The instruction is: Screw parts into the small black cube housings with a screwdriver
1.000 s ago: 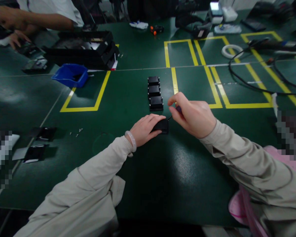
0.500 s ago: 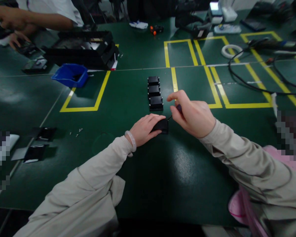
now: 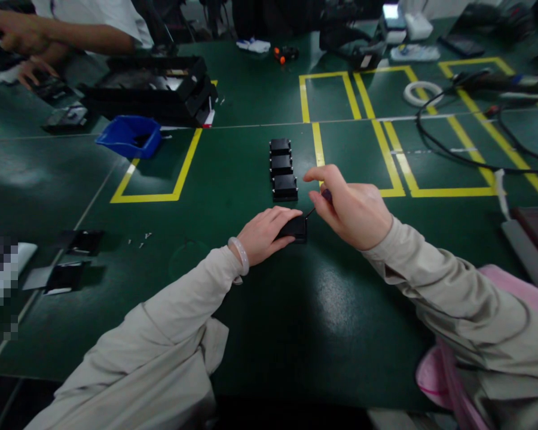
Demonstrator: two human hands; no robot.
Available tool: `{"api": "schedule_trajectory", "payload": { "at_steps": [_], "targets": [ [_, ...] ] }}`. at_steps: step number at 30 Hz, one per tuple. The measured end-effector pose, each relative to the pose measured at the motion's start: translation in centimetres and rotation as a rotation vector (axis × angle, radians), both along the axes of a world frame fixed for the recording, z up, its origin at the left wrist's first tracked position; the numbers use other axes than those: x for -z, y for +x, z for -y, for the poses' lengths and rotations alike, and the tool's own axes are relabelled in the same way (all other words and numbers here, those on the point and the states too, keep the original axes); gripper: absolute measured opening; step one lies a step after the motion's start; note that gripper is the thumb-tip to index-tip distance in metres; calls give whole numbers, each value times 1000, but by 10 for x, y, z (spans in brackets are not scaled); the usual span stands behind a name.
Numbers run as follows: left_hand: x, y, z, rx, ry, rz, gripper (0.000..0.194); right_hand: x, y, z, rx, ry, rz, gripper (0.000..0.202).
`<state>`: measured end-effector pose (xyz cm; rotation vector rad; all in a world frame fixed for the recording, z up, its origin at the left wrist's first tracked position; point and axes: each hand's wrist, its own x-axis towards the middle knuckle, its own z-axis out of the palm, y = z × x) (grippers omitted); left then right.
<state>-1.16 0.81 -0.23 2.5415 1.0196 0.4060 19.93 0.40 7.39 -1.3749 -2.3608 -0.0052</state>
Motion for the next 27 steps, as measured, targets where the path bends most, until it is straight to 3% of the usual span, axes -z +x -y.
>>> {"api": "schedule_trajectory", "payload": {
  "at_steps": [27],
  "targets": [
    [1, -1, 0, 6, 25, 5, 48, -3, 0, 0, -13, -15, 47, 30]
  ]
}}
